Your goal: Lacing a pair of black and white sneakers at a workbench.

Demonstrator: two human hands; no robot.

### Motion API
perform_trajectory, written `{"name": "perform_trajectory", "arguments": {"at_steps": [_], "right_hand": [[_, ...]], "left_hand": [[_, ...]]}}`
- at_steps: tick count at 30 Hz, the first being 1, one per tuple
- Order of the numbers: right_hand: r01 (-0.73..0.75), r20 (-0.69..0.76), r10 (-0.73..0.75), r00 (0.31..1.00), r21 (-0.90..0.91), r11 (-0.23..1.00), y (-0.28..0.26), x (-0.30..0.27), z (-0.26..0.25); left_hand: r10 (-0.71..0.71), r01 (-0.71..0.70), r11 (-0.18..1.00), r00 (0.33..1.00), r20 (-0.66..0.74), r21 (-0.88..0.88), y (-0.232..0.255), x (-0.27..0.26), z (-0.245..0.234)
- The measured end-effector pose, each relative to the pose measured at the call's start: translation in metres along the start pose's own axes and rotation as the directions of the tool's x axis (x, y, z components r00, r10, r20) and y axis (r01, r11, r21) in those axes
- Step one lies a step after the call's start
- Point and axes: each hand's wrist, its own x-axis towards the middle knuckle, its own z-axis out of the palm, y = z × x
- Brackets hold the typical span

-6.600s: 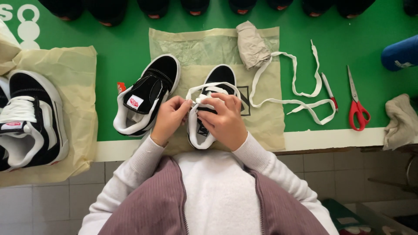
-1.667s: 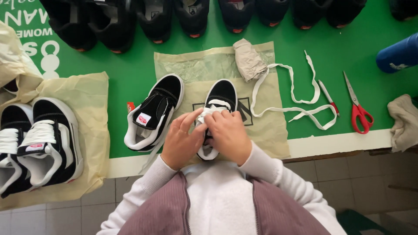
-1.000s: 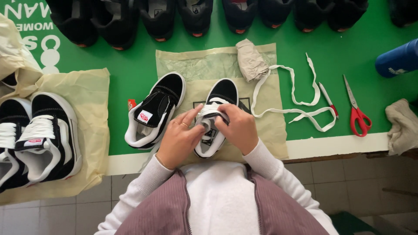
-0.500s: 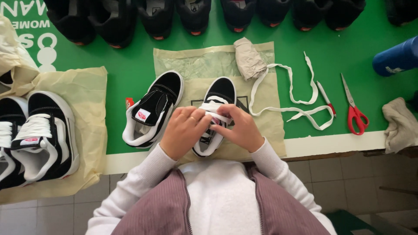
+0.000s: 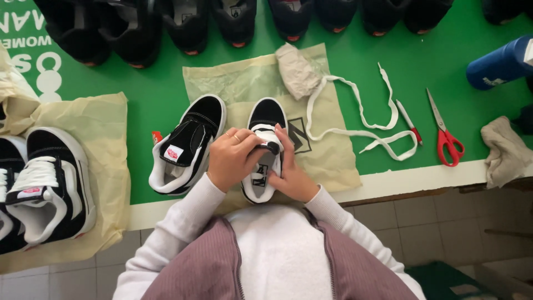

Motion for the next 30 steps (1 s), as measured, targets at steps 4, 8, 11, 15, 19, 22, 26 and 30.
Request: {"name": "perform_trajectory", "arguments": {"at_steps": [4, 8, 11, 15, 19, 22, 26, 30], "right_hand": [[-0.013, 0.031, 0.011, 0.999, 0.065, 0.998, 0.003, -0.004, -0.004], [0.011, 0.067, -0.015, 0.998, 0.047, 0.999, -0.009, 0.003, -0.027], [-0.063, 0.09, 0.058, 0.994, 0.053, 0.997, -0.011, 0.005, -0.044], [-0.111, -0.021, 0.112, 0.994, 0.017, 0.994, -0.02, 0.01, -0.062], [-0.18, -0.1, 0.177, 0.979, -0.017, 0.983, -0.024, 0.012, -0.072], [-0.045, -0.007, 0.045, 0.999, 0.003, 0.999, -0.063, 0.032, -0.079], [0.125, 0.136, -0.115, 0.984, -0.069, 0.99, -0.114, 0.061, -0.07], [0.241, 0.266, -0.279, 0.923, 0.168, 0.956, -0.115, 0.061, -0.068]], "left_hand": [[-0.003, 0.003, 0.99, 1.0, -0.003, -0.138, 0.014, 0.012, -0.023], [-0.073, 0.073, 0.976, 0.997, 0.012, -0.207, -0.009, -0.002, -0.034], [-0.15, 0.156, 0.988, 0.973, 0.176, -0.019, -0.031, -0.024, -0.021], [-0.289, 0.292, 0.955, 0.899, 0.329, 0.04, -0.014, -0.008, -0.045], [-0.348, 0.395, 0.914, 0.881, 0.32, -0.093, 0.015, 0.02, -0.098], [-0.295, 0.403, 0.876, 0.883, 0.365, -0.267, 0.042, 0.038, -0.135], [-0.017, 0.111, 0.921, 0.969, 0.246, -0.373, 0.061, 0.046, -0.144], [0.09, 0.014, 0.839, 0.982, 0.163, -0.545, 0.088, 0.063, -0.155]]}}
